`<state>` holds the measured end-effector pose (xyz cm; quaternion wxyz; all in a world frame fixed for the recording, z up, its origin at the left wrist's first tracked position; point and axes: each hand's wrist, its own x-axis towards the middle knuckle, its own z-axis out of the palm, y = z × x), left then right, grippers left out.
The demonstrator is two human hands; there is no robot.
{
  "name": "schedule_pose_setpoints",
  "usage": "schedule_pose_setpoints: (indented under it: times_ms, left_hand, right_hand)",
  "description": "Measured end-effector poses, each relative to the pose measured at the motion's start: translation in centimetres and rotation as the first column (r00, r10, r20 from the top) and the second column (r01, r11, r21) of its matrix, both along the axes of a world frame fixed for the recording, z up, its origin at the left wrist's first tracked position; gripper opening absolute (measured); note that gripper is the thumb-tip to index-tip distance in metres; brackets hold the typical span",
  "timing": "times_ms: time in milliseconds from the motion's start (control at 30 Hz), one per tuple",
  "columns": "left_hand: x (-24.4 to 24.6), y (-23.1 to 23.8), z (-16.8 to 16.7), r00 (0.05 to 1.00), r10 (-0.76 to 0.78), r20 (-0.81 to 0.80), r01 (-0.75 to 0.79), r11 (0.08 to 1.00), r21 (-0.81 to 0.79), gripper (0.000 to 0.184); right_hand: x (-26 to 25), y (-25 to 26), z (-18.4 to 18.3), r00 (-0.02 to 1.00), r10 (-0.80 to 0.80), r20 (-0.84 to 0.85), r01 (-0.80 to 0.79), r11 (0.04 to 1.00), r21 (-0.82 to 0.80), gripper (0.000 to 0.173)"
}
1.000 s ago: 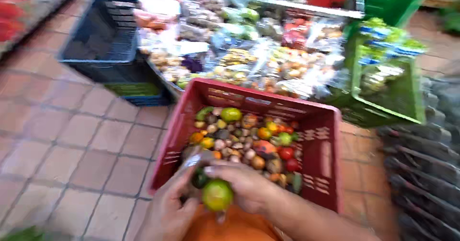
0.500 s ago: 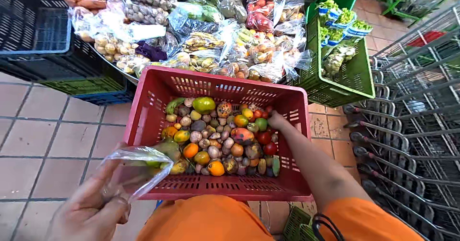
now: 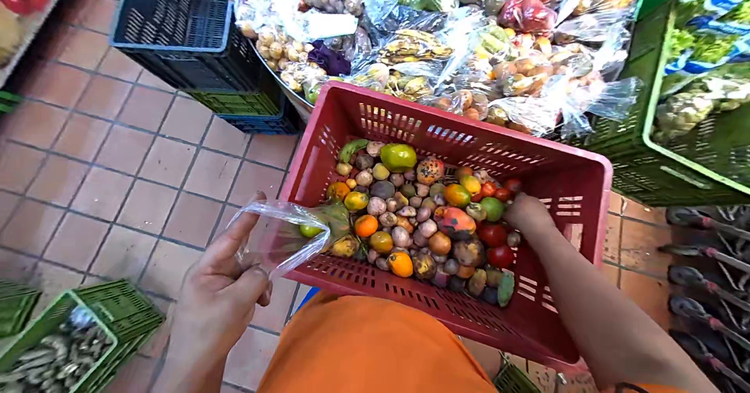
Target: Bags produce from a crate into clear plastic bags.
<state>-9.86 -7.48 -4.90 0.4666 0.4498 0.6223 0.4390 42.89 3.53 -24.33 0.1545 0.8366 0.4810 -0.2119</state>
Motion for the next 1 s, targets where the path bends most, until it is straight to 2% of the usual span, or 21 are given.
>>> schedule_pose_setpoints:
  times_ms: [33,100,167,233,300,367,433,533,600,633,700,767,800,867,933,1000]
  left_hand:
    - [-0.3,0.0,0.1,1.000,-0.002,0.003,0.002,1.000,-0.003,0.083]
    - [-0.1,0.2,0.0,0.999,-0.039,0.036,0.039,0.999,-0.003,0.081]
    - [0.4,0.4,-0.5,0.995,-0.067,0.076,0.066,0.998,0.014,0.080]
    - [0.8,0.6,-0.5,0.994,-0.071,0.079,0.070,0.997,0.024,0.080]
    - [1.2,1.1,-0.6,0.996,-0.065,0.052,0.064,0.998,0.023,0.078]
    - [1.6,1.5,-0.6,0.997,-0.075,0.036,0.075,0.997,-0.003,0.078]
    - [1.7,1.9,-0.4,0.992,-0.116,0.053,0.118,0.992,-0.047,0.077]
    - [1.4,2.6,0.4,0.985,-0.159,0.070,0.165,0.981,-0.099,0.075]
    - [1.4,3.5,1.1,0.975,-0.209,0.079,0.217,0.969,-0.115,0.076]
    - [1.6,4.1,1.5,0.967,-0.237,0.092,0.246,0.962,-0.114,0.076]
    - [2.1,5.6,2.8,0.951,-0.294,0.099,0.305,0.946,-0.114,0.075]
    - [2.4,7.2,4.6,0.940,-0.329,0.091,0.338,0.934,-0.118,0.074]
    - [2.3,8.2,5.7,0.935,-0.341,0.101,0.352,0.928,-0.121,0.074]
    - [2.2,10.5,8.0,0.918,-0.370,0.141,0.385,0.918,-0.097,0.076]
    - [2.1,12.5,10.5,0.898,-0.404,0.175,0.418,0.907,-0.052,0.076]
    - [2.4,14.0,12.9,0.873,-0.443,0.203,0.449,0.893,0.017,0.074]
  right_hand:
    - [-0.8,-0.5,1.1,0.999,0.004,-0.035,-0.002,0.997,0.074,0.051]
    - [-2.1,-2.1,3.6,0.985,0.052,-0.162,0.005,0.942,0.336,0.056]
    - [-4.0,-3.8,5.6,0.885,0.172,-0.433,0.097,0.840,0.533,0.059]
    - [-7.5,-5.1,7.0,0.664,0.268,-0.698,0.277,0.779,0.563,0.057]
    - [-10.3,-5.6,8.2,0.479,0.342,-0.809,0.375,0.753,0.540,0.058]
    - [-12.4,-5.7,9.7,0.395,0.383,-0.835,0.417,0.735,0.534,0.061]
    - [-14.2,-6.0,11.7,0.352,0.415,-0.839,0.442,0.717,0.539,0.065]
    - [-18.4,-6.3,14.8,0.237,0.571,-0.786,0.411,0.674,0.614,0.063]
    - [-21.5,-5.8,16.9,0.154,0.725,-0.671,0.329,0.603,0.727,0.061]
    - [-23.1,-5.2,17.8,0.168,0.792,-0.587,0.240,0.545,0.804,0.058]
    - [-26.0,-3.7,19.4,0.280,0.896,-0.343,-0.068,0.375,0.924,0.045]
    - [-27.8,-2.2,21.0,0.291,0.952,-0.096,-0.324,0.192,0.926,0.028]
    - [-28.2,-1.5,21.7,0.255,0.966,-0.041,-0.383,0.139,0.913,0.027]
    - [-28.0,-0.1,23.1,0.182,0.983,-0.018,-0.480,0.105,0.871,0.036]
    - [-27.6,1.4,25.2,0.180,0.983,0.029,-0.547,0.075,0.834,0.028]
    - [-27.1,2.3,28.3,0.211,0.974,0.078,-0.485,0.035,0.874,0.019]
